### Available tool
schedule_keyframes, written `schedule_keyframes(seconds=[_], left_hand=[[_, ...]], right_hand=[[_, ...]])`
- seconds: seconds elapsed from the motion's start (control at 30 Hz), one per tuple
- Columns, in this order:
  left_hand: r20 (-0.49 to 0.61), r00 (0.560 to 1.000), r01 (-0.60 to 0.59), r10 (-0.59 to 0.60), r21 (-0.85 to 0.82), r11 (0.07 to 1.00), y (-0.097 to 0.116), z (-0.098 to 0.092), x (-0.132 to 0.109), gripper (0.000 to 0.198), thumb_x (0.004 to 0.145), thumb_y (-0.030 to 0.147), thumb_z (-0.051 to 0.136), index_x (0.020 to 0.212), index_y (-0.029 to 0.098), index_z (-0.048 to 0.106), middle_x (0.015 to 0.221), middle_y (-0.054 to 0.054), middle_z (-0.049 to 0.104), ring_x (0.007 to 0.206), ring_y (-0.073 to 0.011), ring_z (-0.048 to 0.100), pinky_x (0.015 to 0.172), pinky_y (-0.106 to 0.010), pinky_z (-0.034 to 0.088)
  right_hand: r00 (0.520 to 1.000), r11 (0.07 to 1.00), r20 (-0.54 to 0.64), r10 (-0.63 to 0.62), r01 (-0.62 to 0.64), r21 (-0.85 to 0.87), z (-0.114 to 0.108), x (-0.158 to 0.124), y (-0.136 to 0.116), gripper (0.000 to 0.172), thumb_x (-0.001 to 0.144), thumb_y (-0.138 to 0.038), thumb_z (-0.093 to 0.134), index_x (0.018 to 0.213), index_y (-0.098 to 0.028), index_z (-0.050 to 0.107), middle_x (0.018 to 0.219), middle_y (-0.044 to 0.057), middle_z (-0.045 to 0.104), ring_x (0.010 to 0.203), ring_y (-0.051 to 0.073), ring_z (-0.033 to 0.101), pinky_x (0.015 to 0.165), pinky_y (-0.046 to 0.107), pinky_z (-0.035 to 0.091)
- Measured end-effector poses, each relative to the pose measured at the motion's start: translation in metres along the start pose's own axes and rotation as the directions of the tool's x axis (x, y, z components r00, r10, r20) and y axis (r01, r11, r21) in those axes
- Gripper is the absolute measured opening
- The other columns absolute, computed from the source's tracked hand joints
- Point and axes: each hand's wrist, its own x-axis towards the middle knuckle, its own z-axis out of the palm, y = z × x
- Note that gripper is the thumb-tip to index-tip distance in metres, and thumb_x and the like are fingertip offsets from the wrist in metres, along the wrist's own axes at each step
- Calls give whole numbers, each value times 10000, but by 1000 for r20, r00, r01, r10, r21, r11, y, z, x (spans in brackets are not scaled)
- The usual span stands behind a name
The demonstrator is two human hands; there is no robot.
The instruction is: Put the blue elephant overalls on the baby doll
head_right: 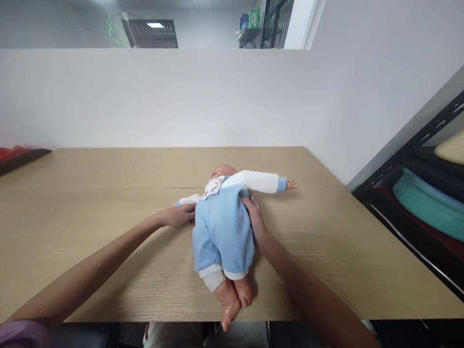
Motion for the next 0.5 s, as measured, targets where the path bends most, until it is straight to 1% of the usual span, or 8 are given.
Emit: schedule_keyframes(seconds=[0.1,0.17,0.23,0.3,0.37,0.4,0.43,0.5], left_hand=[[-134,991,15,2,127,992,15,-10,-3,203,970,372,540,876,227,646,831,-109,748,862,-337,733,865,-459,556],[-267,962,0,54,198,980,33,-18,-9,239,1022,398,492,925,228,631,971,-152,750,1020,-377,714,986,-522,519],[-356,914,-112,196,243,964,60,-26,-12,292,1059,485,492,1090,237,642,1224,-154,733,1229,-374,650,1121,-527,463],[-372,788,-414,492,272,869,93,-30,-5,374,1020,559,614,1202,236,664,1330,-143,712,1314,-367,610,1170,-499,451],[-303,686,-625,661,219,749,124,-26,16,463,962,540,730,1303,233,668,1411,-146,693,1382,-378,580,1205,-489,429],[-258,672,-663,695,209,719,138,-23,30,526,899,512,807,1319,228,668,1433,-152,685,1397,-395,571,1215,-503,421],[-219,688,-661,692,205,722,149,-18,45,598,814,474,883,1313,221,672,1405,-158,694,1376,-415,583,1204,-522,430],[-156,752,-610,640,202,766,162,-8,74,633,709,348,943,1266,200,681,1291,-163,734,1265,-423,646,1164,-542,463]], right_hand=[[998,997,-4,62,-62,46,4,-3,-2,587,798,-584,888,1283,-284,751,1293,35,821,1288,330,720,1132,460,570],[997,995,39,69,-72,68,5,-4,-3,601,792,-562,921,1297,-288,744,1317,28,813,1272,309,728,1127,424,570],[994,997,102,41,-47,63,6,-2,-3,587,780,-547,943,1268,-284,750,1305,23,814,1250,289,734,1137,402,560],[988,999,156,13,-20,47,6,2,-4,561,774,-528,952,1236,-280,753,1264,23,819,1251,287,730,1158,410,547],[982,999,186,-27,24,21,7,5,-6,520,779,-501,947,1210,-283,753,1238,24,818,1294,294,707,1188,424,525],[981,998,188,-55,55,4,8,7,-7,491,782,-487,941,1187,-284,753,1235,25,814,1320,297,690,1203,426,512],[980,996,183,-80,85,-19,9,9,-8,459,782,-481,935,1154,-282,752,1222,29,810,1330,300,679,1206,426,507],[979,989,170,-108,123,-78,11,12,-10,427,774,-490,924,1093,-277,736,1177,38,802,1300,310,677,1178,429,519]])
